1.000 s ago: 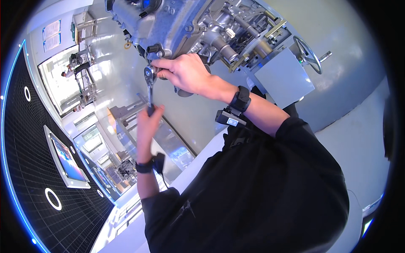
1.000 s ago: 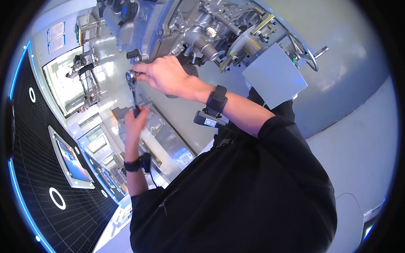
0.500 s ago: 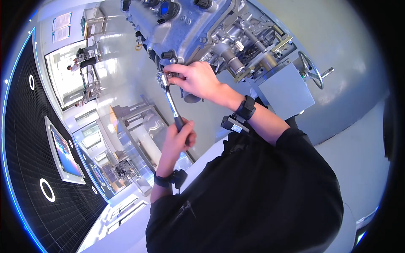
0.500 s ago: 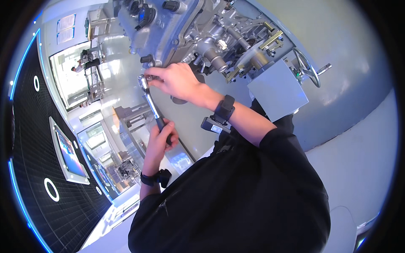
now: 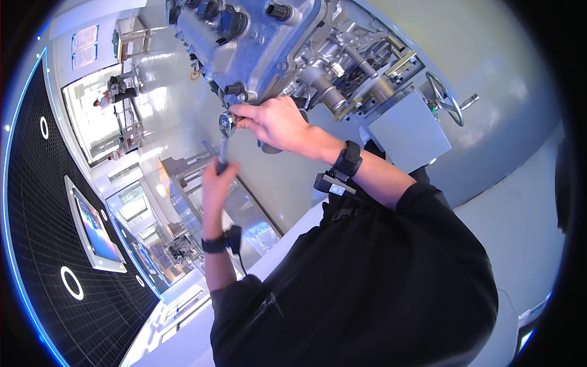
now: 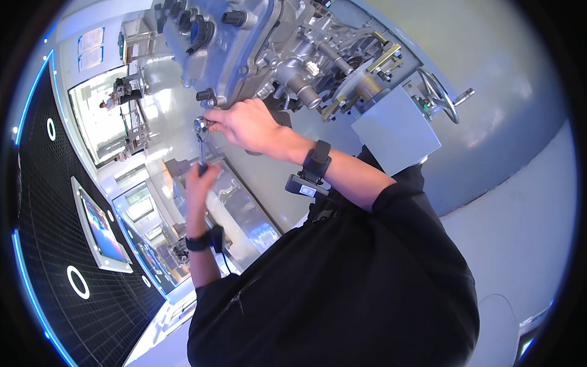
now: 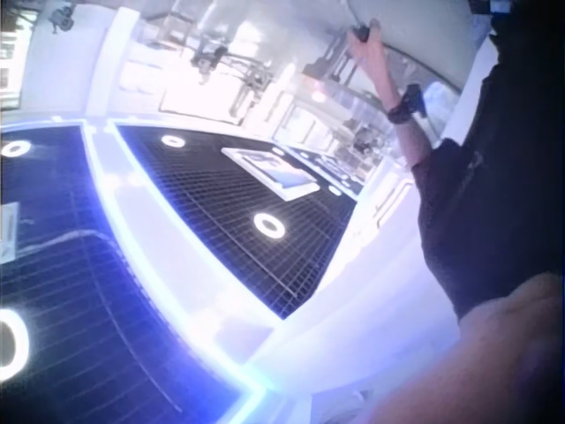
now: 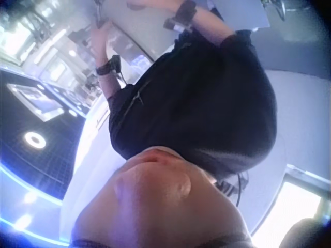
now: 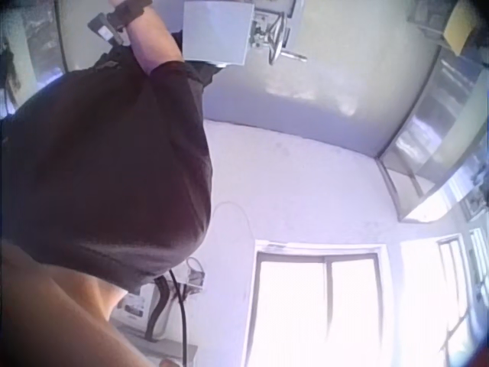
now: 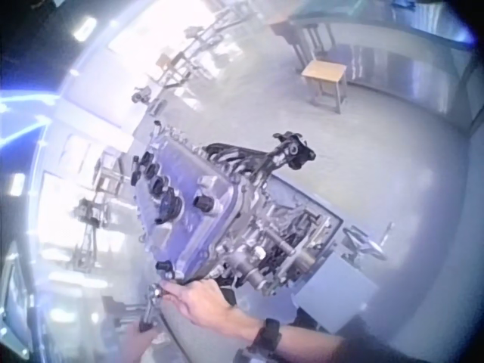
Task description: The person selects a socket and a ratchet from a tool case and assembles them. Using the ratchet and socket, the person turns a bolt on an engine block mounted on a stand.
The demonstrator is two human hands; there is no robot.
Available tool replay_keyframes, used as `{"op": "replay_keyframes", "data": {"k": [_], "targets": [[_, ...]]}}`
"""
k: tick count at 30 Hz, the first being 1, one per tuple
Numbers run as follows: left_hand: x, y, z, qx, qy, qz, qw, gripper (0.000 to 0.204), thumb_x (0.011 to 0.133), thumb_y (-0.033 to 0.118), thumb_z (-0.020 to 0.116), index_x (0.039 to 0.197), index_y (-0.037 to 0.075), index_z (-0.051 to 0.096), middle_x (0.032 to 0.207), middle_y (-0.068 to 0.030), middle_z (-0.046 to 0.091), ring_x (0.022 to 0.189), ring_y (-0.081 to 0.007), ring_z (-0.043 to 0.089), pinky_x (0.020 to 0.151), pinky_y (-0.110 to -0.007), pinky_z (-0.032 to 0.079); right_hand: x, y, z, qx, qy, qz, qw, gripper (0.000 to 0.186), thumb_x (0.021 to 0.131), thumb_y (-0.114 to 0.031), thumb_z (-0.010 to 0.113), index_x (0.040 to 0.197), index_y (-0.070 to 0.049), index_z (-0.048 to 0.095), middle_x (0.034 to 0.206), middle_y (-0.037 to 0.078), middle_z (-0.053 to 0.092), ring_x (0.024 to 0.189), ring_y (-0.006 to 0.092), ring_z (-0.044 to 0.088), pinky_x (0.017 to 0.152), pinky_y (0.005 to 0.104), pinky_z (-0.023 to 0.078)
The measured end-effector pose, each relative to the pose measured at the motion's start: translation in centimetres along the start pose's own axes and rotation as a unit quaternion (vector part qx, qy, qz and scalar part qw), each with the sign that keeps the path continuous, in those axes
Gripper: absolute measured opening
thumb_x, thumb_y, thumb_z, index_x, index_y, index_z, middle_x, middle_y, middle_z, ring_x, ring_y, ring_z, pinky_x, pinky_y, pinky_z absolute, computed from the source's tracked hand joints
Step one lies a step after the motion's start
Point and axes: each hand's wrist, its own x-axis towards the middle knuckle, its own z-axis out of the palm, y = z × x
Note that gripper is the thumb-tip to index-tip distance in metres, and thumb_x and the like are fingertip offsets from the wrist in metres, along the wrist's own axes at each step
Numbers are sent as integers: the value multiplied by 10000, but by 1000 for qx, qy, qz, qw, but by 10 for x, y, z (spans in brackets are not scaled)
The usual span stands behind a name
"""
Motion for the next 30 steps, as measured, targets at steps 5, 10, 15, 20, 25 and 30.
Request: {"op": "replay_keyframes", "data": {"k": [5, 10, 15, 20, 25, 30], "targets": [[63, 11, -26, 173, 115, 159, 965, 162, 777, 136, 674, 772, -1, 588, 526, -62, 465, 491, -134, 410, 493, -306, 356, 2, -2, -1, 22, -15, -3, 1000, 266, 884, -291, 654, 1093, -129, 678, 692, 110, 670, 608, 315, 650, 553, 403, 505], [46, -8, -5, 197, 96, 79, 972, 241, 787, 206, 665, 728, -16, 593, 532, -123, 505, 497, -191, 507, 507, -350, 399, -1, 4, -1, -11, 1, -15, 1000, 275, 893, -323, 643, 1089, -134, 678, 703, 102, 677, 625, 315, 657, 565, 405, 517], [-51, 7, 52, 61, 33, -107, 992, 360, 881, 321, 671, 736, 6, 574, 551, -60, 550, 505, -174, 557, 501, -341, 423, 1, 0, -13, -33, -39, -9, 999, 258, 893, -353, 643, 1069, -169, 686, 687, 93, 675, 606, 300, 662, 548, 393, 522], [-95, 76, 65, -263, -146, -117, 946, 204, 951, 198, 588, 929, 27, 479, 658, -43, 544, 529, -133, 546, 478, -261, 407, 3, 2, -8, -18, -12, -19, 1000, 269, 853, -263, 677, 1112, -193, 661, 657, 72, 672, 559, 286, 651, 530, 376, 525], [-100, 100, 62, -424, -275, -30, 862, 279, 928, 263, 616, 1012, 42, 469, 744, -119, 609, 525, -136, 535, 479, -234, 399, 2, -3, -6, -18, -18, 14, 1000, 209, 879, -302, 638, 1053, -185, 655, 630, 102, 647, 604, 333, 647, 575, 433, 521], [-101, 86, 59, -572, -313, -2, 758, 362, 869, 277, 696, 1042, 38, 487, 772, -167, 642, 516, -144, 557, 462, -228, 406, 5, -16, -16, 10, -31, 37, 999, 199, 881, -289, 636, 1033, -162, 657, 627, 114, 637, 611, 350, 640, 581, 437, 514]]}}
